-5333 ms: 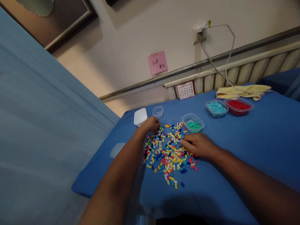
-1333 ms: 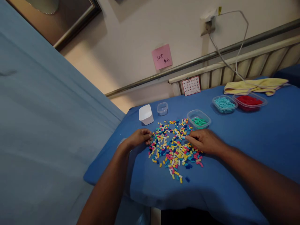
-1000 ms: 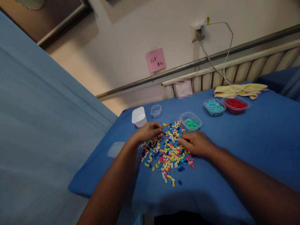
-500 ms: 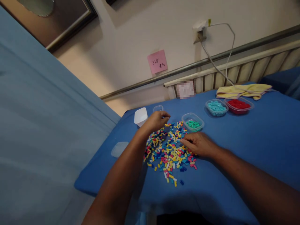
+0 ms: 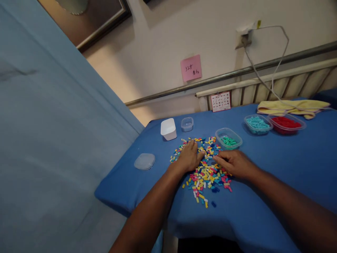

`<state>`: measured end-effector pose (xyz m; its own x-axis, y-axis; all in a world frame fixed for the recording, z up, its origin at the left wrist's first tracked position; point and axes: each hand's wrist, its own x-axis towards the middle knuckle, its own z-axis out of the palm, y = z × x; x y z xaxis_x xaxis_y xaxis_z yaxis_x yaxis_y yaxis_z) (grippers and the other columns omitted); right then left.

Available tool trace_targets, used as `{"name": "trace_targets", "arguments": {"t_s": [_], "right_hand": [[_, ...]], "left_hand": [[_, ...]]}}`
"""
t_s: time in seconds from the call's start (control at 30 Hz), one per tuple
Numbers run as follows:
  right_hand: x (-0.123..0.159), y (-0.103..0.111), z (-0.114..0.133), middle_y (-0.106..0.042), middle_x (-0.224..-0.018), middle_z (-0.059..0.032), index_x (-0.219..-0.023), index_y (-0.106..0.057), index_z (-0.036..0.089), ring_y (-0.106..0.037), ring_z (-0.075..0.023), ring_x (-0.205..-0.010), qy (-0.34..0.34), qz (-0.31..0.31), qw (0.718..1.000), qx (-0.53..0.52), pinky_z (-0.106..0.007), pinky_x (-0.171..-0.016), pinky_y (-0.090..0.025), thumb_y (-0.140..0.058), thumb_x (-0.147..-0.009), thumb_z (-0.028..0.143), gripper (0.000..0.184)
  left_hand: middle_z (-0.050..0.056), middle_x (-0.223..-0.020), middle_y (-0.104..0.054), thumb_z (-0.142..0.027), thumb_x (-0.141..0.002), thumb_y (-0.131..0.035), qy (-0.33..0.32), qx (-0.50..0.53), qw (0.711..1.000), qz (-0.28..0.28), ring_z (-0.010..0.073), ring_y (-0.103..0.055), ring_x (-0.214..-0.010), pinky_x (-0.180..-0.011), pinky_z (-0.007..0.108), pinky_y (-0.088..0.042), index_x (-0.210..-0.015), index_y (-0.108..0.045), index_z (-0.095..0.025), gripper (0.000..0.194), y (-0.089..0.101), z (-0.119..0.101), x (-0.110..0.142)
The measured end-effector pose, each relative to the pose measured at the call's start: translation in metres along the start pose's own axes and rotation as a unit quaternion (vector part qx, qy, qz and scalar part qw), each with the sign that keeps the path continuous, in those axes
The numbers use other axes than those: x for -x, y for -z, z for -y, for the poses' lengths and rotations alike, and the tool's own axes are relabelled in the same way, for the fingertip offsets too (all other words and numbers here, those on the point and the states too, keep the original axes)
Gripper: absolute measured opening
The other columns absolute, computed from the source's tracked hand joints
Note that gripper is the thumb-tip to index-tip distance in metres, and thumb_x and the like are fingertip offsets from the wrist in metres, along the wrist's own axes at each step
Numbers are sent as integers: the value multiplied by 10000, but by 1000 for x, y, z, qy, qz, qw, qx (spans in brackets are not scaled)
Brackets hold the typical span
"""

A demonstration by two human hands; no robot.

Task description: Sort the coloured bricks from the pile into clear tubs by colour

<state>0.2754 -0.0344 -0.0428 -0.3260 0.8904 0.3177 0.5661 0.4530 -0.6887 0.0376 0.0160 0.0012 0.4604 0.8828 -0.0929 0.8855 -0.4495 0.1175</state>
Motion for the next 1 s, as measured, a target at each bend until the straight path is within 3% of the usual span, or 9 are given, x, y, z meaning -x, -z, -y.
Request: {"name": "trace_targets", "arguments": {"t_s": [0.23, 0.3, 0.4, 0.43, 0.5, 0.57, 0.63, 0.87, 1.0], "right_hand": [[2, 0, 0, -521, -558, 20, -631, -534, 213, -437, -133, -532, 0, 11, 999, -32, -298, -548, -282, -487, -1055, 580, 562], [3, 1, 0, -523, -570, 17, -635, -532, 214, -439, -138, -547, 7, 7, 999, -39, -299, -553, -285, -491, -1053, 583, 558], [3, 0, -1, -500, -565, 22, -638, -509, 216, -426, -138, -545, 0, 8, 999, -46, -298, -546, -269, -485, -1056, 570, 548], [3, 0, -2, -489, -560, 26, -634, -494, 216, -421, -134, -539, -6, 10, 999, -47, -298, -541, -261, -484, -1057, 565, 548], [2, -1, -3, -466, -552, 30, -624, -462, 215, -411, -128, -527, -16, 13, 999, -40, -297, -536, -248, -485, -1054, 560, 552], [1, -1, -4, -460, -555, 32, -626, -450, 214, -412, -126, -527, -20, 14, 999, -32, -296, -537, -244, -486, -1053, 555, 548], [0, -2, -5, -450, -554, 33, -630, -448, 214, -408, -126, -529, -20, 14, 999, -29, -296, -537, -242, -484, -1052, 556, 545], [0, 0, -5, -436, -559, 39, -633, -445, 216, -395, -121, -533, -26, 16, 999, -34, -295, -533, -249, -477, -1055, 574, 555], [0, 0, -4, -430, -557, 40, -624, -440, 214, -385, -119, -534, -24, 11, 999, -33, -297, -537, -248, -487, -1054, 556, 552]], "left_hand": [[202, -1766, -162, -630, -1077, -192, -47, 60, 996, 52, 329, -98, -1658, -1342, 526, -135, -1672, -273, -64, 826, 4, -38, 20], [178, -1752, -244, -587, -1089, -221, -82, 94, 991, 44, 296, -193, -1646, -1336, 484, -195, -1667, -314, -96, 764, 7, -37, 23], [115, -1630, -515, -494, -1085, -363, -107, 132, 985, -12, 237, -472, -1517, -1255, 375, -365, -1543, -547, -187, 581, 22, -16, 21], [106, -1547, -608, -451, -1070, -421, -84, 126, 988, -39, 234, -555, -1440, -1205, 352, -417, -1444, -645, -201, 503, 30, -5, 18], [133, -1349, -738, -380, -1026, -502, 54, 65, 992, -91, 267, -684, -1246, -1067, 357, -507, -1247, -760, -187, 391, 46, 19, 10], [163, -1195, -788, -354, -990, -537, 182, -10, 981, -60, 301, -736, -1104, -934, 366, -543, -1124, -800, -180, 343, 57, 40, 1], [184, -1123, -800, -378, -949, -589, 238, -39, 970, -19, 320, -750, -1041, -855, 355, -546, -1058, -814, -176, 321, 59, 53, -9], [194, -1085, -801, -314, -899, -609, 222, -44, 974, -12, 319, -751, -1035, -826, 328, -531, -1039, -814, -168, 287, 44, 53, -30], [171, -999, -807, -283, -858, -636, 204, -33, 978, -5, 292, -757, -930, -761, 303, -518, -961, -804, -167, 228, 42, 59, -32]]}}
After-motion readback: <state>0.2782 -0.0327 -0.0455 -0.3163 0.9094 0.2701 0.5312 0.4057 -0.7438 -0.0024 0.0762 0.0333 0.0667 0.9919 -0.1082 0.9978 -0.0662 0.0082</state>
